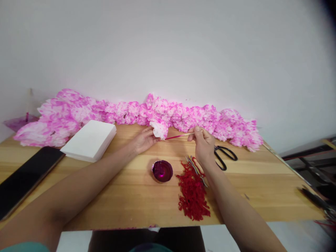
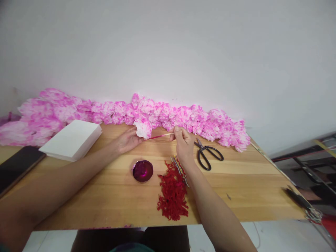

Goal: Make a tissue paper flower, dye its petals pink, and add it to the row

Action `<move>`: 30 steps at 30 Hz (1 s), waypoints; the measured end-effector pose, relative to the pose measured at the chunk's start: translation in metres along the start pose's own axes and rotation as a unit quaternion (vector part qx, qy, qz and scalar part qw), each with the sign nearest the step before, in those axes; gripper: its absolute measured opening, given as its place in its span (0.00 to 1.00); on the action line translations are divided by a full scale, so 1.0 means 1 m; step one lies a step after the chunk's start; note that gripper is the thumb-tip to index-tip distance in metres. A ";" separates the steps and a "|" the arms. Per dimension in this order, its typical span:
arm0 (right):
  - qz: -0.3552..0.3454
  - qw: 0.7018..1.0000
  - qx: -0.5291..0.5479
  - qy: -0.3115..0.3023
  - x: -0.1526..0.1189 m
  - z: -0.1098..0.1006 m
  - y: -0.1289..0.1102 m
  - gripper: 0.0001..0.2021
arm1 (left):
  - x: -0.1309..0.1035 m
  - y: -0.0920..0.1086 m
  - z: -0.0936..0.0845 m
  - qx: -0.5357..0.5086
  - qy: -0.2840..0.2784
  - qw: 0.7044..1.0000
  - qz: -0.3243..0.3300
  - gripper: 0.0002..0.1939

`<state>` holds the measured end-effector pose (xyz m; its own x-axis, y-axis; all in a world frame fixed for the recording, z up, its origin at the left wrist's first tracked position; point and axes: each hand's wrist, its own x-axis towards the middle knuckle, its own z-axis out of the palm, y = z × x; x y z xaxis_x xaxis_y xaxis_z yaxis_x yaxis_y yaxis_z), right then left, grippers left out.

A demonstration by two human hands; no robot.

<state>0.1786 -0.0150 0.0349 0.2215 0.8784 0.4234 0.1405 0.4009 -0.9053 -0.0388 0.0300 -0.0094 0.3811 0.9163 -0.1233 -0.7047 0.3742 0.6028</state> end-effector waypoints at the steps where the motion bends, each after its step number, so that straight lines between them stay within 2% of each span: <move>1: 0.002 1.000 -0.006 -0.005 0.000 0.001 -0.001 0.20 | 0.000 0.000 0.000 -0.001 0.001 1.000 0.000 0.09; 6: -0.004 0.999 -0.028 -0.015 -0.001 0.001 -0.002 0.21 | 0.000 0.000 0.000 -0.002 0.004 1.000 0.001 0.10; 11: -0.011 1.000 0.020 0.006 -0.001 -0.001 0.001 0.19 | 0.000 0.000 0.000 0.008 -0.003 1.000 0.002 0.08; 18: 0.000 0.999 0.028 -0.033 -0.003 0.003 0.001 0.18 | 0.000 -0.001 0.001 0.004 0.001 1.000 0.000 0.08; 24: -0.029 0.998 0.053 0.016 -0.005 0.001 -0.009 0.19 | 0.001 -0.001 -0.002 0.011 -0.006 1.000 0.005 0.10; 27: -0.059 0.997 0.048 -0.019 -0.011 0.000 -0.015 0.21 | 0.000 0.000 -0.001 0.020 -0.014 1.000 0.008 0.10; 30: -0.125 0.986 0.033 -0.110 -0.021 0.000 -0.021 0.21 | 0.000 0.000 0.001 0.021 -0.015 1.000 0.016 0.11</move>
<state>0.1708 -0.0413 0.0452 -0.0266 0.7826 0.6219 0.0991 0.6211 -0.7774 -0.0382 0.0293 -0.0085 0.3766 0.9230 -0.0791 -0.6922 0.3372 0.6381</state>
